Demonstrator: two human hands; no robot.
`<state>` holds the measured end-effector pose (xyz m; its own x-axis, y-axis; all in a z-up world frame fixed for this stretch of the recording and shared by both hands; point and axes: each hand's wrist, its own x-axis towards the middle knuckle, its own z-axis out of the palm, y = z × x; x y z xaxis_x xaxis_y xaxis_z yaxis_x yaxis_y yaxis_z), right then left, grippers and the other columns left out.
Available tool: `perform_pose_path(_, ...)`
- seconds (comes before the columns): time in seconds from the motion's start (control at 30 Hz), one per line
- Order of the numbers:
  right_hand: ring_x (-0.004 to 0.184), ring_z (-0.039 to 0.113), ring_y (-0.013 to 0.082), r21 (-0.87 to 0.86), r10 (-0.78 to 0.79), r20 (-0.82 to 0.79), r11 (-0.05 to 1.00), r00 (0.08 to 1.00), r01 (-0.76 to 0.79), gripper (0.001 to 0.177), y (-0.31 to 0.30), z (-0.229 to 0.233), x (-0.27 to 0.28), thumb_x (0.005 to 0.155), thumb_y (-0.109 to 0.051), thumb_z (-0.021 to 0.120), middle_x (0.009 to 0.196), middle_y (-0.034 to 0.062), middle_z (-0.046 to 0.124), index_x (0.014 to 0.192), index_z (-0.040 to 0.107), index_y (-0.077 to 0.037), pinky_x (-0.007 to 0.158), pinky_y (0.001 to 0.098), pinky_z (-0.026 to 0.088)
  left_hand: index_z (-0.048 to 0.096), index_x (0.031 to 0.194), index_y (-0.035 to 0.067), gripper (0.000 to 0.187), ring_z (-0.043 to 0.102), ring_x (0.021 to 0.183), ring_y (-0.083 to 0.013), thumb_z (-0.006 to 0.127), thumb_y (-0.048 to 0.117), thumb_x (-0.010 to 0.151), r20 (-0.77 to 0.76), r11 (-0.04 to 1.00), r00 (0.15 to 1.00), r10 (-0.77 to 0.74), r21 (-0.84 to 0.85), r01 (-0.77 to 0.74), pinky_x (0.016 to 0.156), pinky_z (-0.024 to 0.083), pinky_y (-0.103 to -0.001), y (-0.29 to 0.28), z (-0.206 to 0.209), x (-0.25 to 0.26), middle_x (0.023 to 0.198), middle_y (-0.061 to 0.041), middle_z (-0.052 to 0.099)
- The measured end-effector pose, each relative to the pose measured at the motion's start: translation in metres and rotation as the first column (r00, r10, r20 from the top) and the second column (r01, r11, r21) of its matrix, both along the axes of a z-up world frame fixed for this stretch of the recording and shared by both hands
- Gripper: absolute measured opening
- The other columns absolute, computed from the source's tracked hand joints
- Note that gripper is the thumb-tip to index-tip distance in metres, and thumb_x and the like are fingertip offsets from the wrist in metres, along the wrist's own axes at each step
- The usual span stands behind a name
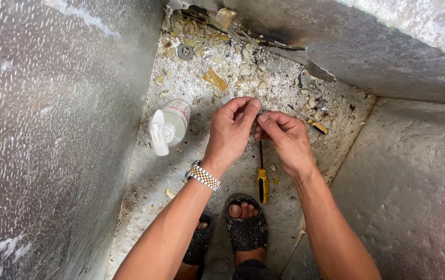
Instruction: Scraping and cleaning a metal joint inside an appliance using various tools and liquid
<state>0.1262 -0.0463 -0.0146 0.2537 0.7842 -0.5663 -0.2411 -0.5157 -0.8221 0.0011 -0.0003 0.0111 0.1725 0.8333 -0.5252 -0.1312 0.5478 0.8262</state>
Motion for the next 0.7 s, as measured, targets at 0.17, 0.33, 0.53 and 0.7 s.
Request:
perform_pose_path(0.17, 0.067, 0.071, 0.0182, -0.001, -0.033, -0.033, 0.999, 0.999, 0.033, 0.015, 0.006, 0.017, -0.005, 0.099, -0.01, 0.068, 0.075, 0.0119, 0.071, 0.091, 0.074, 0.001, 0.066, 0.0308, 0.062, 0.069, 0.114, -0.002, 0.025, 0.068, 0.074, -0.015, 0.069, 0.018, 0.099, 0.013, 0.995, 1.0, -0.021, 0.099, 0.02, 0.062, 0.06, -0.029, -0.003, 0.002, -0.003, 0.091, -0.019, 0.073)
perform_pose_path(0.33, 0.065, 0.07, 0.0182, 0.0, -0.043, -0.051, 0.999, 0.998, 0.043, 0.016, 0.005, 0.014, -0.004, 0.099, -0.01, 0.069, 0.073, 0.0118, 0.07, 0.088, 0.074, 0.0, 0.066, 0.0304, 0.062, 0.068, 0.113, -0.003, 0.024, 0.07, 0.07, -0.0164, 0.066, 0.017, 0.101, -0.017, 0.986, 0.998, -0.059, 0.157, 0.061, 0.058, 0.061, -0.027, -0.002, 0.0, -0.003, 0.087, -0.02, 0.074)
perform_pose_path(0.53, 0.066, 0.072, 0.0178, -0.005, -0.046, -0.07, 0.999, 0.996, 0.046, 0.013, 0.003, 0.014, -0.002, 0.098, -0.009, 0.069, 0.074, 0.0116, 0.072, 0.089, 0.074, 0.0, 0.067, 0.0292, 0.061, 0.069, 0.112, -0.003, 0.024, 0.068, 0.066, -0.0156, 0.06, 0.018, 0.105, -0.101, 0.981, 0.994, -0.053, 0.179, 0.071, 0.054, 0.061, -0.028, 0.0, 0.005, -0.002, 0.086, -0.022, 0.073)
perform_pose_path(0.7, 0.069, 0.072, 0.018, 0.006, -0.043, -0.075, 0.999, 0.996, 0.044, 0.013, 0.002, 0.01, -0.001, 0.098, -0.008, 0.069, 0.077, 0.0121, 0.073, 0.091, 0.074, 0.0, 0.068, 0.0299, 0.061, 0.07, 0.112, -0.002, 0.025, 0.067, 0.066, -0.0139, 0.06, 0.019, 0.104, -0.089, 0.989, 0.996, -0.025, 0.141, 0.037, 0.054, 0.061, -0.027, 0.001, 0.007, 0.0, 0.086, -0.021, 0.073)
